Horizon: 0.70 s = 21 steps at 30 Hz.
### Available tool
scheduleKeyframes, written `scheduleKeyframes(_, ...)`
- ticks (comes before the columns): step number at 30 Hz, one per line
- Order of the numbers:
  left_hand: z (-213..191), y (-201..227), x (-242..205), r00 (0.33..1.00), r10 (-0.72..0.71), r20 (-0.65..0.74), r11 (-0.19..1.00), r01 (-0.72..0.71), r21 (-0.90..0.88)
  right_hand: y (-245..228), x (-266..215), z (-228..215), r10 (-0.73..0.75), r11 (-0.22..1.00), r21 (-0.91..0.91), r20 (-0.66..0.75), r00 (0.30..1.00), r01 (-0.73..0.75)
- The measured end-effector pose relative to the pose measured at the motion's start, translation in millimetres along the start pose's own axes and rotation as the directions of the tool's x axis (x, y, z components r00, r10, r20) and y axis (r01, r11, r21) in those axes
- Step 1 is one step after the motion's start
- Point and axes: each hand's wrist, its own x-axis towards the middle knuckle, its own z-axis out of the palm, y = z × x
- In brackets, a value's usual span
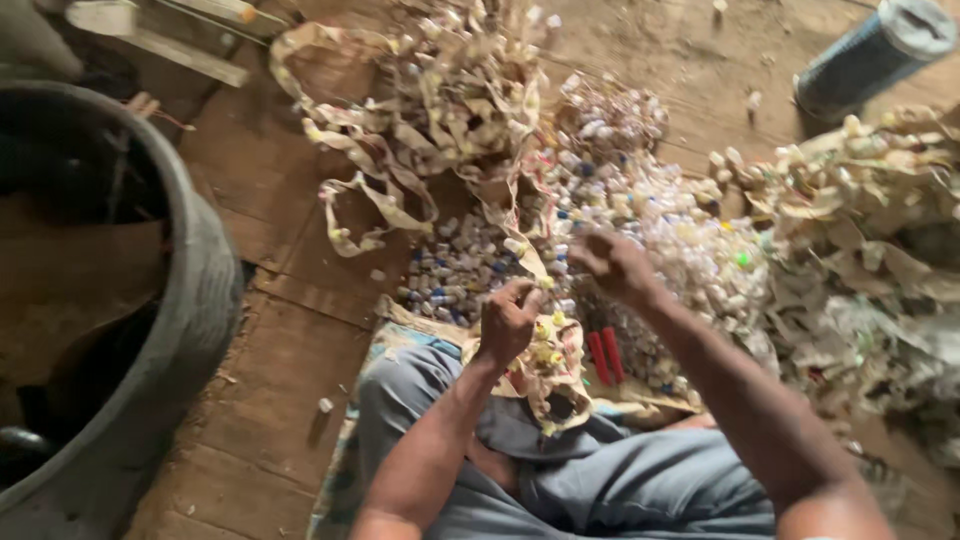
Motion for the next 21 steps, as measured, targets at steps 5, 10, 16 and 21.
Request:
scheduleKeyframes(5,21,14,-28,0.865,0.282,0.416,0.927,-0.357,0.113,48,-98,-1,0.103,0.943,-0.288,-0.217,0.971,-0.165)
scheduleKeyframes(10,20,19,-25,0.816,0.064,0.575,0.997,-0.070,-0.013,73,-98,7,-0.035,0.978,0.197,-0.145,0.989,0.063)
scheduleKeyframes(16,22,-6,29,0.560,-0.426,0.711,0.293,0.829,-0.477,80,-87,31,0.033,0.845,0.533,0.049,0.998,-0.054)
scheduleKeyframes(21,55,-23,30,0.859,-0.316,0.403,0.759,0.484,-0.436,74,-83,45,0.005,0.972,0.233,-0.135,0.991,0.027)
